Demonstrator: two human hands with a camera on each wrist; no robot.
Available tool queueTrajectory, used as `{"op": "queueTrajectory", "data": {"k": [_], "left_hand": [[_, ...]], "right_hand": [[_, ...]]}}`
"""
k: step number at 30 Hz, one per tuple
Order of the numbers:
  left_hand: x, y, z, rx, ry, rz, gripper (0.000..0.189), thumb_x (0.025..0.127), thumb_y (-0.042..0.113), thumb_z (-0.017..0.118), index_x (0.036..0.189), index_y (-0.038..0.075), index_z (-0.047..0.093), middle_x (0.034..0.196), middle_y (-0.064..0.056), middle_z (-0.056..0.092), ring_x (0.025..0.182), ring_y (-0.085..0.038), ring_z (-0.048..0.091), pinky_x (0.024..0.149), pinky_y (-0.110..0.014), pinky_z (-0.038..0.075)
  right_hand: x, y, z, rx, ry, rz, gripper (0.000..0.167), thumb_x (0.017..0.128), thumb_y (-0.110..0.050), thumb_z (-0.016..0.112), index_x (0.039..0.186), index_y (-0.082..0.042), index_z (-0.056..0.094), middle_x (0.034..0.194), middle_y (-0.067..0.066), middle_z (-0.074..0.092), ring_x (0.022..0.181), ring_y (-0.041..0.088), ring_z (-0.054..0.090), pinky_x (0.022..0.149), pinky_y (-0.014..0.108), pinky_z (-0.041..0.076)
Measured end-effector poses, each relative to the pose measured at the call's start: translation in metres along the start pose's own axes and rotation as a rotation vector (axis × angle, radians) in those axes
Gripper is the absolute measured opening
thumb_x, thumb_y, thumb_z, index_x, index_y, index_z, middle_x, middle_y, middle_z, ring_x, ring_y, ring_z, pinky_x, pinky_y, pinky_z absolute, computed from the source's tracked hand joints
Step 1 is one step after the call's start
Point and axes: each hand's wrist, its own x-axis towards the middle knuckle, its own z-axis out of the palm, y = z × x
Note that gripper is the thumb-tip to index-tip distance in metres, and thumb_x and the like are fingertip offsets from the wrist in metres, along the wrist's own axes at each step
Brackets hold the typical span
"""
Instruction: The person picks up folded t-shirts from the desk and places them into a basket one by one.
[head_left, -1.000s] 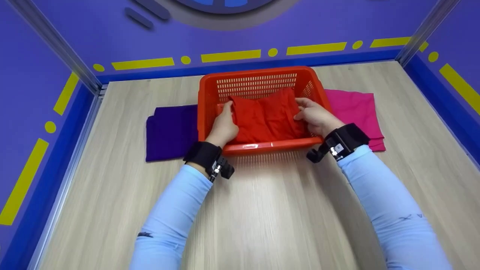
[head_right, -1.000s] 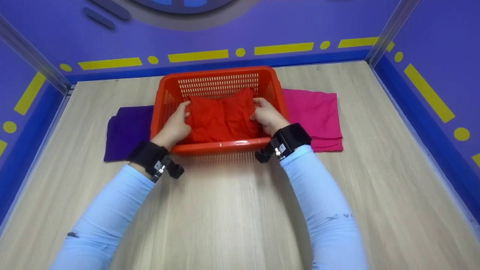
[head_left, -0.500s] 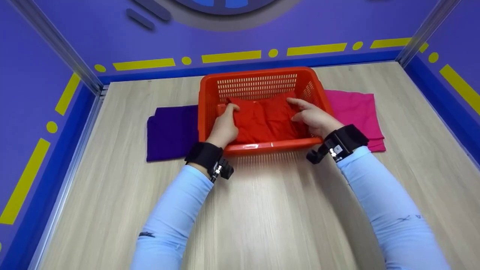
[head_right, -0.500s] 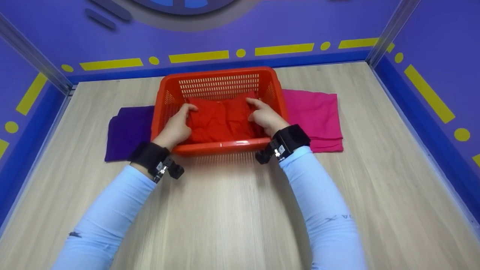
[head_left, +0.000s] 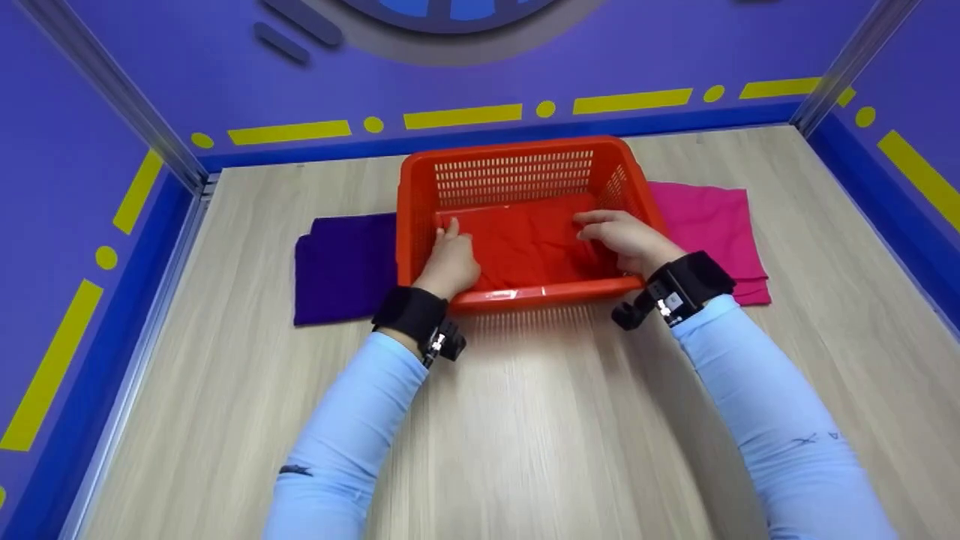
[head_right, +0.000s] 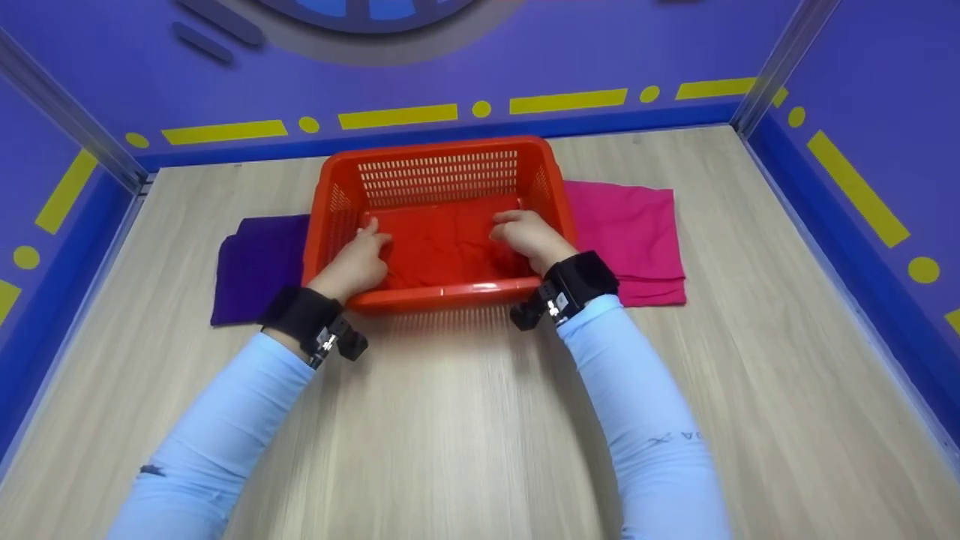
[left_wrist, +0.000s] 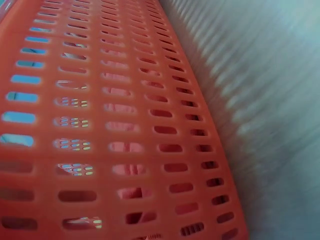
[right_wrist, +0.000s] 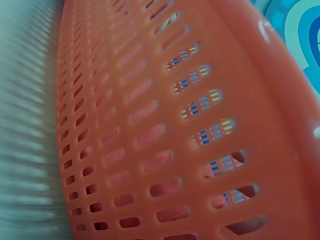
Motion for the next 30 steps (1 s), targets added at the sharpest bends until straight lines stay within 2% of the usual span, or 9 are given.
{"op": "queueTrajectory", "data": {"k": [3,6,9,13,16,20,25,27,30], "left_hand": [[0.0,0.0,0.0,-0.004,-0.043,-0.004,0.046,0.095,-0.001,0.048,0.14,-0.01,0.053,0.154,-0.025,0.041,0.145,-0.035,0.036,0.121,-0.034,0.025],[0.0,0.001,0.001,-0.025,-0.063,-0.018,0.038,0.095,0.001,0.047,0.129,-0.01,0.06,0.137,-0.023,0.058,0.119,-0.031,0.055,0.107,-0.033,0.041],[-0.001,0.001,0.0,-0.048,-0.068,-0.03,0.036,0.096,0.004,0.048,0.127,-0.009,0.061,0.125,-0.022,0.063,0.097,-0.03,0.053,0.093,-0.035,0.044],[-0.003,0.001,0.0,-0.07,-0.055,-0.025,0.037,0.097,0.005,0.048,0.128,-0.011,0.061,0.122,-0.022,0.063,0.093,-0.028,0.05,0.092,-0.036,0.045],[-0.004,0.001,0.0,-0.107,-0.032,-0.026,0.037,0.098,0.007,0.048,0.129,-0.01,0.06,0.121,-0.023,0.063,0.096,-0.029,0.053,0.093,-0.037,0.046],[-0.003,-0.001,-0.001,-0.138,0.067,-0.038,0.039,0.1,0.01,0.049,0.135,-0.004,0.058,0.125,-0.019,0.065,0.104,-0.03,0.059,0.097,-0.037,0.048],[-0.006,0.002,-0.003,-0.128,0.3,-0.008,0.032,0.099,0.01,0.053,0.127,0.004,0.066,0.123,-0.015,0.067,0.107,-0.032,0.064,0.096,-0.041,0.05],[-0.008,0.003,-0.003,-0.134,0.395,0.034,0.026,0.098,0.01,0.055,0.12,0.006,0.069,0.122,-0.014,0.067,0.108,-0.034,0.063,0.095,-0.042,0.05],[-0.015,0.002,-0.003,-0.178,0.524,0.126,0.022,0.098,0.008,0.056,0.114,0.008,0.071,0.124,-0.013,0.064,0.113,-0.033,0.06,0.096,-0.042,0.05]], "right_hand": [[-0.001,-0.001,0.0,-0.015,0.011,0.012,0.056,0.101,-0.013,0.054,0.156,-0.01,0.041,0.153,0.014,0.031,0.134,0.031,0.029,0.111,0.042,0.033],[-0.001,-0.002,0.0,-0.051,0.027,0.024,0.058,0.102,-0.015,0.055,0.157,-0.009,0.038,0.153,0.015,0.032,0.136,0.032,0.029,0.115,0.046,0.032],[-0.002,-0.003,0.0,-0.094,0.032,0.033,0.061,0.102,-0.018,0.055,0.158,-0.009,0.035,0.154,0.016,0.032,0.137,0.034,0.029,0.115,0.049,0.032],[-0.005,-0.004,-0.002,-0.163,0.022,0.033,0.062,0.102,-0.022,0.055,0.159,-0.011,0.033,0.155,0.016,0.031,0.136,0.036,0.03,0.111,0.054,0.036],[-0.011,-0.006,-0.005,-0.22,0.019,-0.023,0.06,0.103,-0.023,0.053,0.159,-0.011,0.033,0.154,0.017,0.033,0.133,0.037,0.034,0.108,0.056,0.039],[-0.025,-0.012,-0.009,-0.28,0.097,-0.184,0.053,0.104,-0.018,0.051,0.155,-0.008,0.04,0.15,0.016,0.041,0.124,0.03,0.042,0.106,0.046,0.042],[-0.033,-0.015,-0.022,-0.284,0.299,-0.371,0.043,0.102,-0.011,0.05,0.144,-0.009,0.056,0.136,0.014,0.056,0.096,0.02,0.053,0.08,0.027,0.046],[-0.031,-0.01,-0.029,-0.274,0.377,-0.415,0.042,0.099,-0.007,0.05,0.139,-0.006,0.061,0.138,0.015,0.056,0.1,0.023,0.057,0.079,0.027,0.047],[-0.026,0.001,-0.041,-0.266,0.448,-0.43,0.046,0.095,0.0,0.052,0.14,-0.002,0.059,0.149,0.018,0.05,0.129,0.027,0.051,0.099,0.034,0.048]]}}
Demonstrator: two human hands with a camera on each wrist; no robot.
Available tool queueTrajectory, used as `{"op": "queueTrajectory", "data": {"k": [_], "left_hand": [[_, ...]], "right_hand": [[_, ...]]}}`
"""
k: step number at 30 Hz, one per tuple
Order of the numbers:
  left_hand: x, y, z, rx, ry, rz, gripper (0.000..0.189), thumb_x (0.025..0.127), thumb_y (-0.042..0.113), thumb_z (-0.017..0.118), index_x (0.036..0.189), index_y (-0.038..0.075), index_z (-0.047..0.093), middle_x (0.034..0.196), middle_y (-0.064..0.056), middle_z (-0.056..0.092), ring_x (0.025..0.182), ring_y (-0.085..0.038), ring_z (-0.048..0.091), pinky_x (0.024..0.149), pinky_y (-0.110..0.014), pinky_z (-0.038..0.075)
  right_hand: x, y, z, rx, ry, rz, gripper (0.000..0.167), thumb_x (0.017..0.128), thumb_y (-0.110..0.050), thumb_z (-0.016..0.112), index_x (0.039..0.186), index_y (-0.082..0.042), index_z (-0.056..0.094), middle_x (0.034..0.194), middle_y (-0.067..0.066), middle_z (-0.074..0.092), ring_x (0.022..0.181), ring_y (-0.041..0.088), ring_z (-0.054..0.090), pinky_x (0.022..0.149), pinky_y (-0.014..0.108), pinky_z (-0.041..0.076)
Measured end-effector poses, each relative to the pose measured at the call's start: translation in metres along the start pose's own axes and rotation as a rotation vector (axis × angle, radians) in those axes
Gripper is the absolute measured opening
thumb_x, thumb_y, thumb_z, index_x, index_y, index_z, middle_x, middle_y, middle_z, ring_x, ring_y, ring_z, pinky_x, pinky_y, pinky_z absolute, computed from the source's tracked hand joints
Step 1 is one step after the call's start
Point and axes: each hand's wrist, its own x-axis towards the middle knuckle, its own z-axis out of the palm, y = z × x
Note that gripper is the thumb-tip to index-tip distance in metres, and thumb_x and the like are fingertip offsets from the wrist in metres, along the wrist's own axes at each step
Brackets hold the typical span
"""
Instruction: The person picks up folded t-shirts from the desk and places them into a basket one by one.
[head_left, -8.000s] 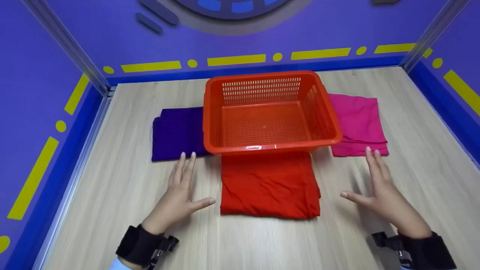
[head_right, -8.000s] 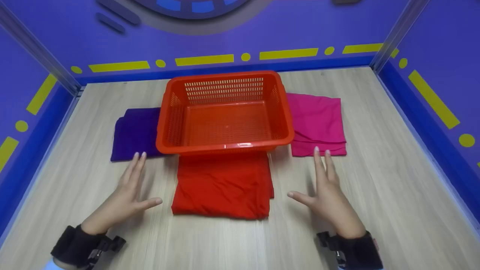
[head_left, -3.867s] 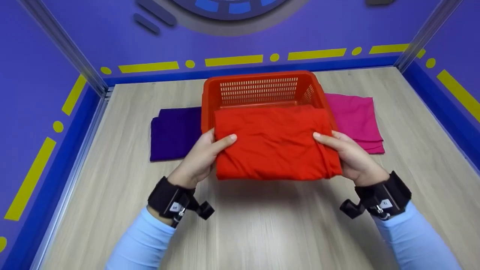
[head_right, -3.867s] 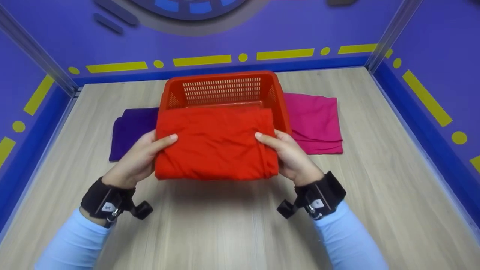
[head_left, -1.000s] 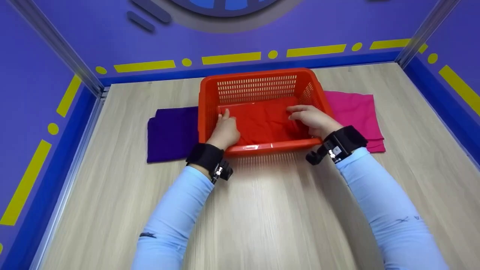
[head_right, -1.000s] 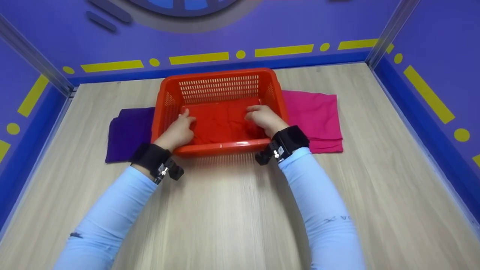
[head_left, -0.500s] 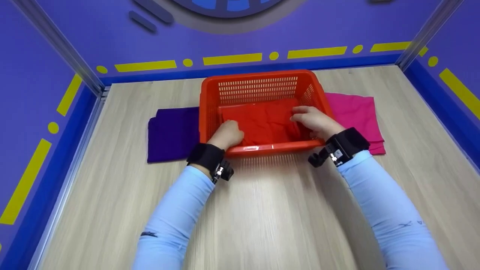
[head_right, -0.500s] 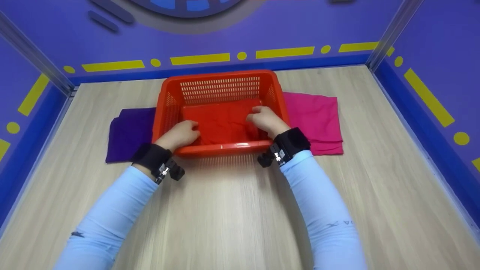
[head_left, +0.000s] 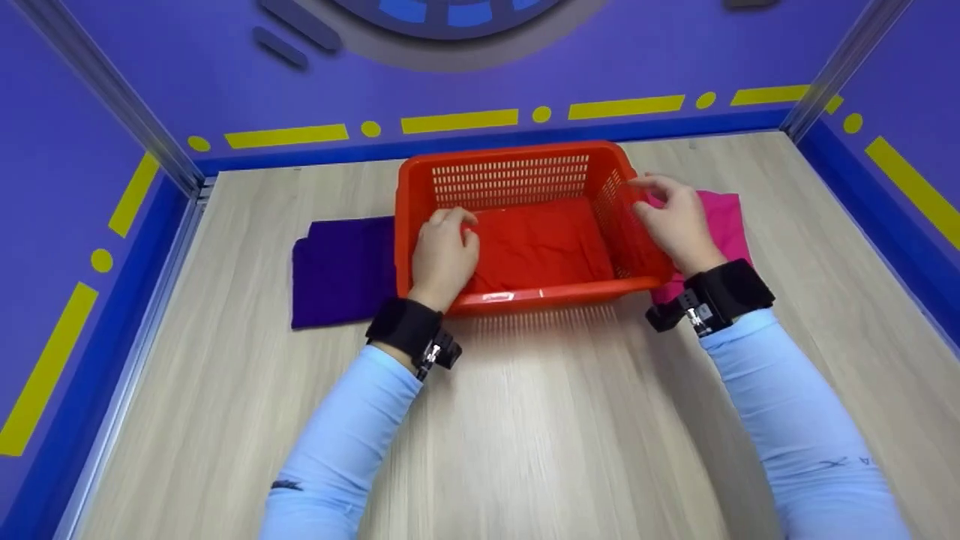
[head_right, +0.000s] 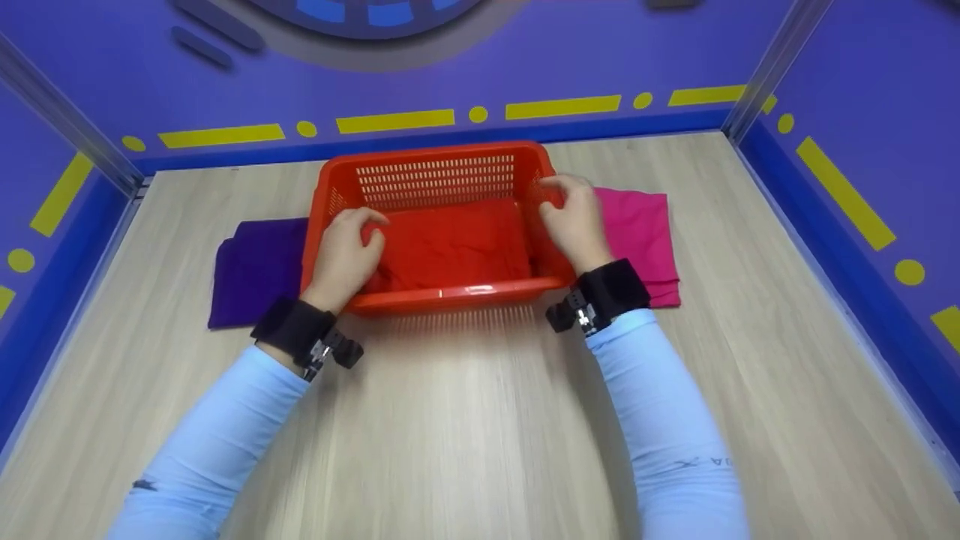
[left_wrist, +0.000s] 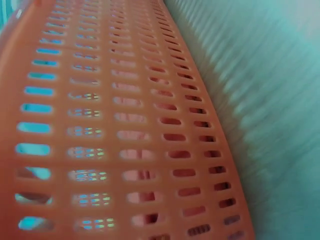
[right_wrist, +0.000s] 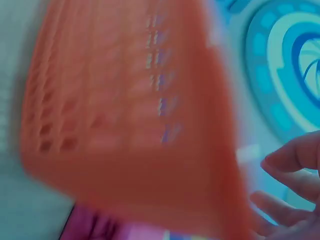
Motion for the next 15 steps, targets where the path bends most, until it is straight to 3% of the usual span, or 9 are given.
{"op": "queueTrajectory", "data": {"k": [3,5,9,12,15], "left_hand": [[-0.007,-0.007,-0.008,-0.064,0.132,0.092,0.022,0.097,0.006,0.056,0.113,0.008,0.071,0.128,-0.012,0.062,0.117,-0.031,0.057,0.094,-0.041,0.051],[-0.011,-0.014,-0.016,-0.081,0.221,0.146,0.023,0.097,0.005,0.056,0.114,0.007,0.07,0.129,-0.013,0.06,0.119,-0.032,0.055,0.096,-0.041,0.05],[-0.013,-0.036,-0.035,-0.065,0.327,0.163,0.023,0.097,0.004,0.055,0.116,0.005,0.069,0.131,-0.016,0.059,0.12,-0.035,0.053,0.101,-0.044,0.046],[-0.013,-0.058,-0.049,-0.014,0.303,0.091,0.03,0.099,0.006,0.055,0.127,0.005,0.064,0.138,-0.018,0.054,0.123,-0.039,0.05,0.102,-0.048,0.045],[-0.014,-0.082,-0.056,0.079,0.2,-0.006,0.046,0.1,0.013,0.058,0.145,0.008,0.05,0.154,-0.02,0.038,0.138,-0.045,0.037,0.11,-0.057,0.038]], "right_hand": [[0.003,0.015,0.0,0.035,-0.014,0.061,0.055,0.095,0.0,0.055,0.15,-0.004,0.048,0.155,0.018,0.042,0.136,0.035,0.047,0.106,0.047,0.047],[0.005,0.023,0.0,0.081,-0.04,0.107,0.061,0.097,-0.003,0.057,0.156,-0.006,0.039,0.156,0.02,0.04,0.135,0.036,0.048,0.106,0.049,0.047],[0.005,0.033,0.002,0.207,-0.086,0.197,0.066,0.102,-0.014,0.056,0.161,-0.01,0.027,0.151,0.022,0.042,0.131,0.035,0.051,0.104,0.05,0.048],[0.005,0.035,0.003,0.29,-0.116,0.243,0.064,0.105,-0.02,0.054,0.162,-0.011,0.025,0.146,0.02,0.045,0.129,0.033,0.052,0.104,0.051,0.047],[0.006,0.037,0.006,0.324,-0.133,0.254,0.062,0.106,-0.021,0.052,0.161,-0.01,0.027,0.144,0.019,0.045,0.128,0.03,0.053,0.104,0.049,0.047]]}}
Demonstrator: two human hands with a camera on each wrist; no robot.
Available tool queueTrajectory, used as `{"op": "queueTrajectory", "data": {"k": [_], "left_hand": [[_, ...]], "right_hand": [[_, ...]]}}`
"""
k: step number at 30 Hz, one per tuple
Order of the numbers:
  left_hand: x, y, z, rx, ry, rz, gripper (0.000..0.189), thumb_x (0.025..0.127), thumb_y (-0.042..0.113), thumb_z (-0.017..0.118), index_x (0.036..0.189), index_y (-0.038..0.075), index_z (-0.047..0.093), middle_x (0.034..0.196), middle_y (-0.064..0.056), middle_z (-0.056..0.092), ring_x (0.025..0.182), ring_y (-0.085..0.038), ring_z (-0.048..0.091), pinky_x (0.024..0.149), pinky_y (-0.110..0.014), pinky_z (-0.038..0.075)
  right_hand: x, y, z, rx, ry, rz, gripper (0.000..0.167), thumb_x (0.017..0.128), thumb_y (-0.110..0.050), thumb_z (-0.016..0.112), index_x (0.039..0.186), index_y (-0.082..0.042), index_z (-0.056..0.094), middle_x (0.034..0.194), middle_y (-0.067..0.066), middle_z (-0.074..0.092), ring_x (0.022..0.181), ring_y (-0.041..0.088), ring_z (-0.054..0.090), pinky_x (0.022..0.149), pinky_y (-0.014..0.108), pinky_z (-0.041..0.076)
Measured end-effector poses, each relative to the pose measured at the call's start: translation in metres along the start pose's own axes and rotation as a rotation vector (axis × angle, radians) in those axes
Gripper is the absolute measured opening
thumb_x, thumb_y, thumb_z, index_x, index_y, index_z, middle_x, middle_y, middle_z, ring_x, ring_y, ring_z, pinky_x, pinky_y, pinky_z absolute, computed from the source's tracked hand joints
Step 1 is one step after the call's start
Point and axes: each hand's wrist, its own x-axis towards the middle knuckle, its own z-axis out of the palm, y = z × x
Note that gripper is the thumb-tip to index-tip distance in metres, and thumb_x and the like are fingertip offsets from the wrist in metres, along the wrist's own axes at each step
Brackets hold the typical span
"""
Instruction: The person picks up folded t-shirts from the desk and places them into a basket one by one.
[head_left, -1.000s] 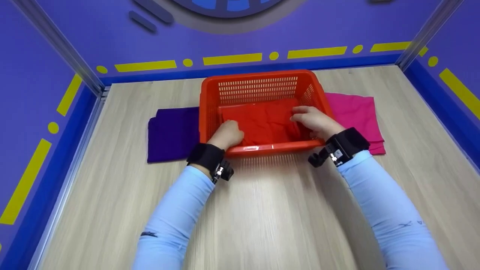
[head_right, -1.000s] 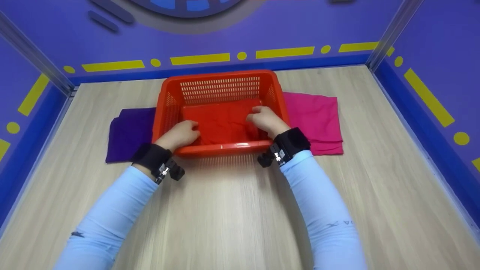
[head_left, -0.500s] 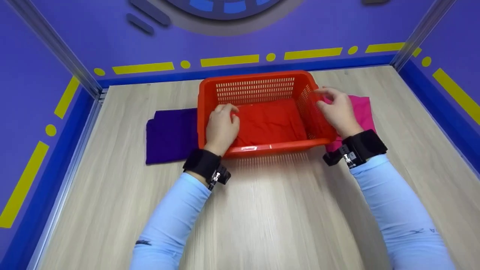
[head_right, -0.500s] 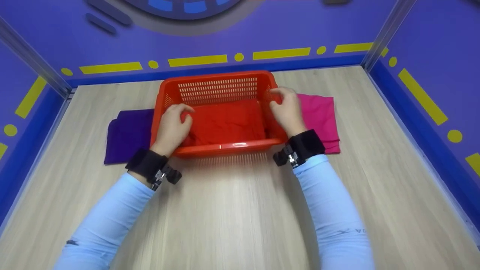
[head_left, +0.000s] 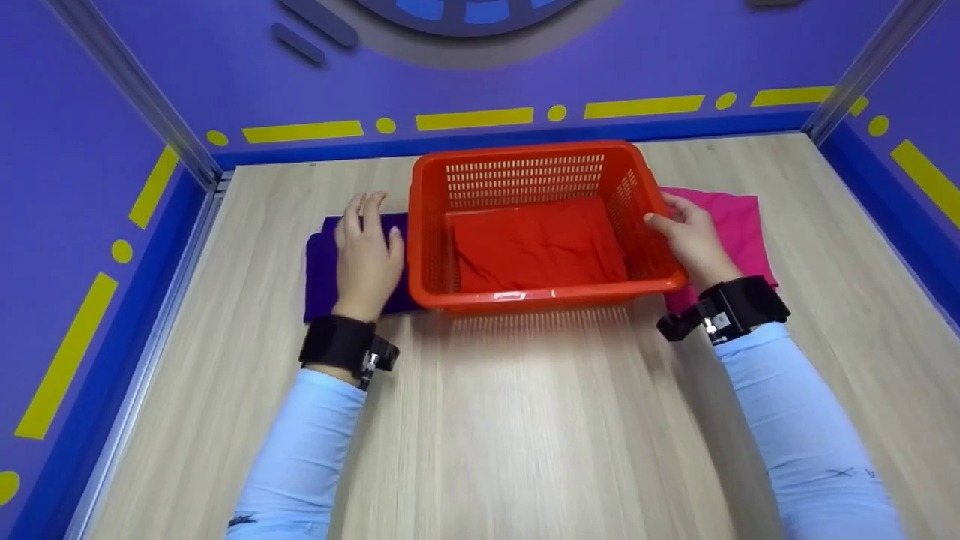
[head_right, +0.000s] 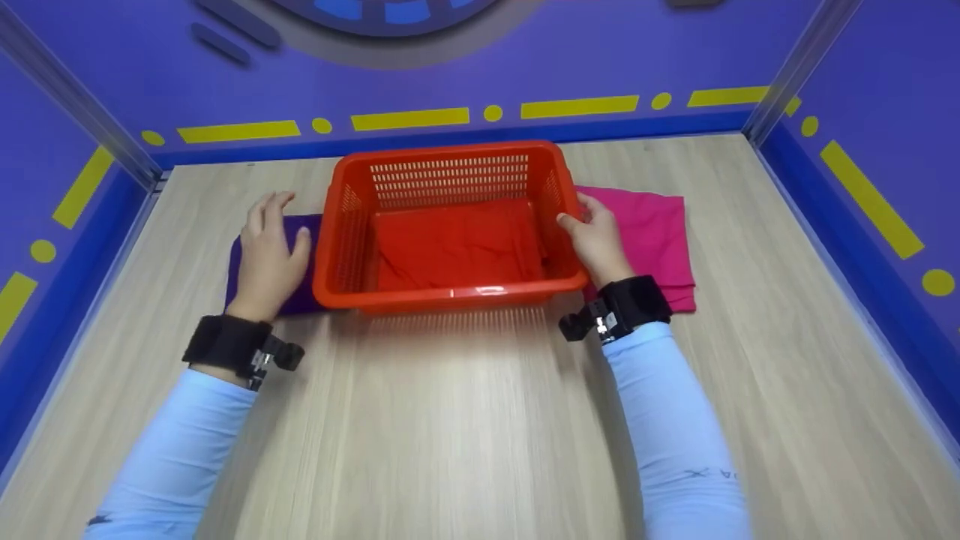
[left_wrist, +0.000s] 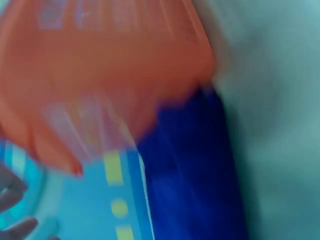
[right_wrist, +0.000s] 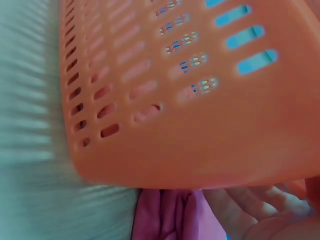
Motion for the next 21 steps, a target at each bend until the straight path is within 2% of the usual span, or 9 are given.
{"op": "queueTrajectory", "data": {"k": [4,7,11,14,18,21], "left_hand": [[-0.001,-0.026,0.004,0.135,-0.158,-0.068,0.062,0.102,0.021,0.058,0.158,0.015,0.033,0.166,-0.018,0.017,0.15,-0.049,0.011,0.114,-0.071,0.021],[-0.002,-0.038,0.011,0.208,-0.232,-0.082,0.062,0.103,0.021,0.055,0.16,0.016,0.03,0.167,-0.017,0.016,0.152,-0.048,0.005,0.113,-0.074,0.015],[-0.002,-0.044,0.019,0.286,-0.336,-0.082,0.065,0.105,0.031,0.052,0.163,0.018,0.024,0.169,-0.014,0.01,0.153,-0.046,-0.003,0.114,-0.075,0.009],[0.0,-0.045,0.021,0.31,-0.475,-0.113,0.069,0.106,0.041,0.047,0.165,0.022,0.015,0.17,-0.013,0.001,0.152,-0.046,-0.01,0.114,-0.075,0.003],[0.002,-0.046,0.019,0.288,-0.661,-0.207,0.07,0.107,0.048,0.04,0.165,0.027,0.005,0.169,-0.014,-0.009,0.15,-0.047,-0.016,0.113,-0.075,-0.001],[0.002,-0.046,0.019,0.271,-0.723,-0.26,0.069,0.108,0.048,0.039,0.165,0.028,0.004,0.168,-0.016,-0.011,0.149,-0.047,-0.018,0.112,-0.076,-0.002]], "right_hand": [[0.0,0.001,-0.001,0.007,-0.014,-0.009,0.062,0.106,-0.021,0.051,0.161,-0.01,0.026,0.144,0.018,0.046,0.127,0.028,0.054,0.103,0.047,0.048],[0.0,0.002,-0.002,0.002,-0.021,-0.012,0.061,0.107,-0.022,0.05,0.162,-0.011,0.025,0.138,0.014,0.048,0.125,0.026,0.054,0.102,0.046,0.049],[-0.001,0.005,-0.005,-0.011,-0.029,-0.017,0.061,0.107,-0.024,0.049,0.162,-0.011,0.025,0.136,0.011,0.048,0.124,0.024,0.054,0.103,0.045,0.049],[-0.001,0.005,-0.005,-0.023,-0.027,-0.023,0.062,0.107,-0.025,0.049,0.162,-0.011,0.025,0.141,0.013,0.047,0.125,0.024,0.053,0.106,0.046,0.048],[-0.001,0.004,-0.003,-0.028,-0.023,-0.027,0.061,0.107,-0.025,0.05,0.162,-0.011,0.026,0.143,0.014,0.045,0.127,0.025,0.053,0.106,0.047,0.047],[0.0,0.004,-0.002,-0.02,-0.024,-0.028,0.061,0.107,-0.025,0.05,0.162,-0.011,0.026,0.142,0.014,0.045,0.128,0.027,0.052,0.106,0.048,0.047]]}}
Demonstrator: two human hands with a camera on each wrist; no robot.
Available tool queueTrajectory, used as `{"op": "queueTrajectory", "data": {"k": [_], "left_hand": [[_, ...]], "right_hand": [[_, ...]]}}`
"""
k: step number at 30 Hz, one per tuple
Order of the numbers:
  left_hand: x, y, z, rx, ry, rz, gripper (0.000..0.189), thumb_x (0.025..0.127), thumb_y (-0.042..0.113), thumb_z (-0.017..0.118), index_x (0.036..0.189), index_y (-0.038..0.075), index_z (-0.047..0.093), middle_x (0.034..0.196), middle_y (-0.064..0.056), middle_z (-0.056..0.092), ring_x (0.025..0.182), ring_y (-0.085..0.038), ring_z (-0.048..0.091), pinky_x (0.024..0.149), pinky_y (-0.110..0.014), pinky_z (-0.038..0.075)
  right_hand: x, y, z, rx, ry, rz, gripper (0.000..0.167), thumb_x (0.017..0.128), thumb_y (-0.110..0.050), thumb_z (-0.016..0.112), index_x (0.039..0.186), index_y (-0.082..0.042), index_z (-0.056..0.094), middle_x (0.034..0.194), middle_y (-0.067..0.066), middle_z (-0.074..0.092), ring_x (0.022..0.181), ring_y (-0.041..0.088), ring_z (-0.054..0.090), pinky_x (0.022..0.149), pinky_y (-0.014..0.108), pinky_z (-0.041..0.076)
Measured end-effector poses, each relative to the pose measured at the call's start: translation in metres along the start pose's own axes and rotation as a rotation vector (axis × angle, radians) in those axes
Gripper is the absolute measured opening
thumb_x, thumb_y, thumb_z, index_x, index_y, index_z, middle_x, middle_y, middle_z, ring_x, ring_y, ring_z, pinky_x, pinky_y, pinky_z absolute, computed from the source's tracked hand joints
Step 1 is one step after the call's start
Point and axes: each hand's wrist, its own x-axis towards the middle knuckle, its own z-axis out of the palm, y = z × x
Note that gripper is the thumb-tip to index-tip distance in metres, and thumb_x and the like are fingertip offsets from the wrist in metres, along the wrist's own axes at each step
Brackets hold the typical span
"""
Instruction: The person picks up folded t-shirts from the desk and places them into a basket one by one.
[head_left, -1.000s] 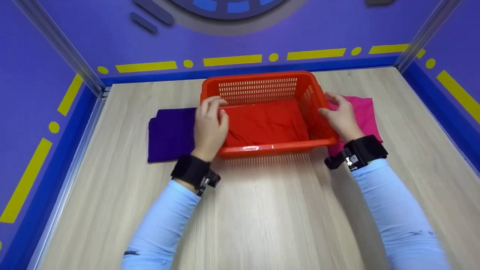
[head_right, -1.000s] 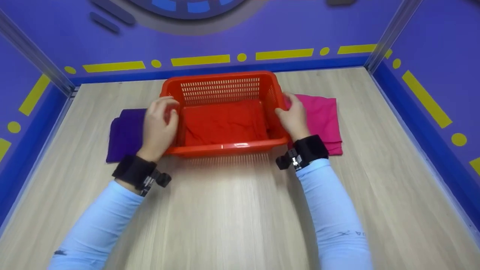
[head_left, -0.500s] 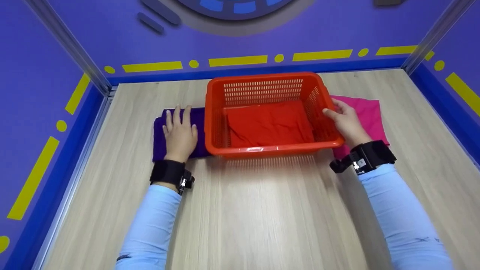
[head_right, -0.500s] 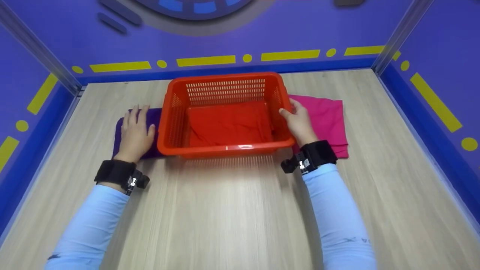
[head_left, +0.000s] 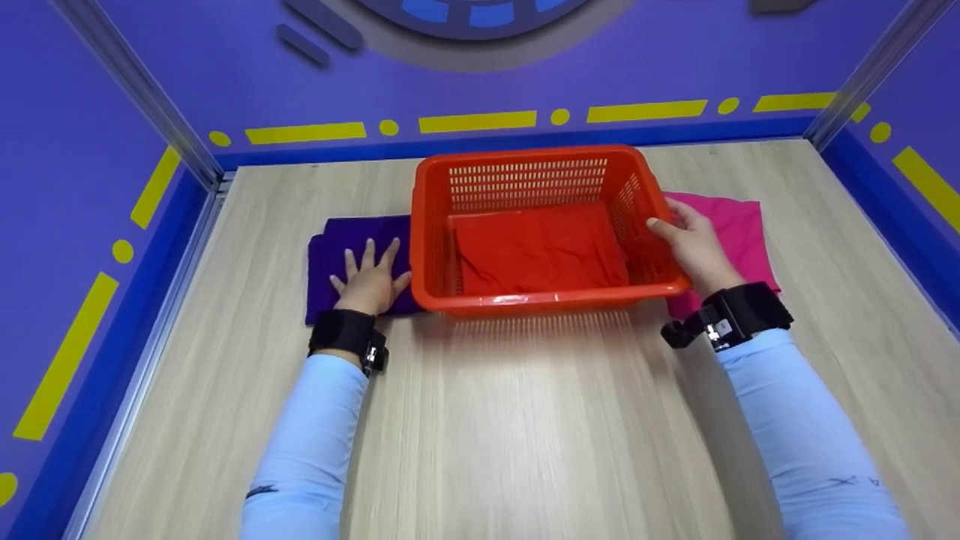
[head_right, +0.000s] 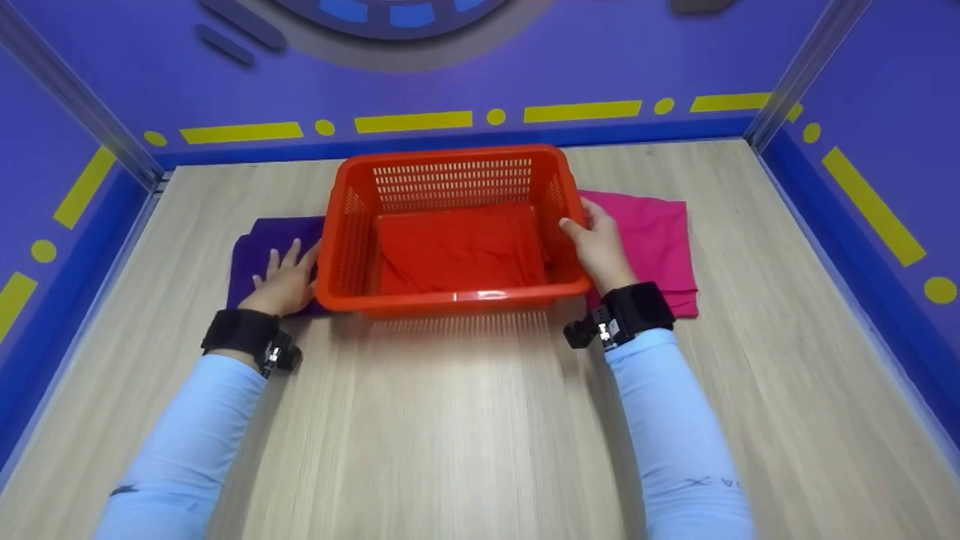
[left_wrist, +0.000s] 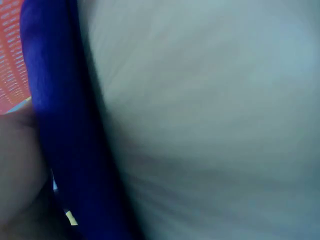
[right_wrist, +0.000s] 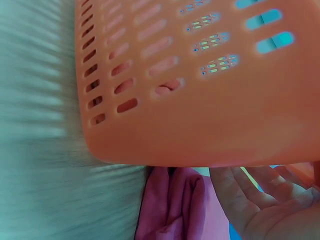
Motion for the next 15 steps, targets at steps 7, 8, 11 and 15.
{"op": "queueTrajectory", "data": {"k": [7,8,11,15], "left_hand": [[-0.005,-0.001,0.004,0.004,-0.043,-0.022,0.07,0.108,0.05,0.038,0.164,0.03,0.002,0.168,-0.015,-0.014,0.147,-0.048,-0.021,0.108,-0.08,-0.001],[-0.006,-0.001,0.004,0.005,-0.046,-0.022,0.069,0.108,0.05,0.037,0.164,0.031,0.002,0.168,-0.016,-0.015,0.147,-0.049,-0.022,0.107,-0.081,-0.001],[-0.012,-0.002,0.004,0.009,-0.06,-0.011,0.068,0.108,0.049,0.037,0.164,0.036,0.001,0.167,-0.017,-0.018,0.145,-0.052,-0.023,0.104,-0.083,-0.001],[-0.023,-0.003,0.004,0.025,-0.083,0.019,0.067,0.107,0.049,0.039,0.163,0.041,0.001,0.166,-0.018,-0.02,0.143,-0.056,-0.023,0.1,-0.087,0.001]], "right_hand": [[-0.001,0.002,0.002,0.01,-0.006,0.002,0.062,0.107,-0.024,0.05,0.162,-0.011,0.025,0.144,0.015,0.045,0.127,0.026,0.052,0.106,0.045,0.047],[-0.001,0.002,0.002,0.009,-0.007,-0.001,0.062,0.107,-0.024,0.05,0.162,-0.011,0.025,0.143,0.015,0.045,0.127,0.026,0.053,0.106,0.045,0.047],[-0.001,0.002,0.003,0.012,-0.006,-0.01,0.062,0.107,-0.024,0.05,0.162,-0.01,0.025,0.145,0.016,0.045,0.127,0.025,0.053,0.107,0.046,0.047],[0.0,0.001,0.0,0.017,0.003,-0.016,0.062,0.106,-0.024,0.051,0.162,-0.012,0.027,0.146,0.016,0.046,0.127,0.024,0.053,0.107,0.047,0.046]]}}
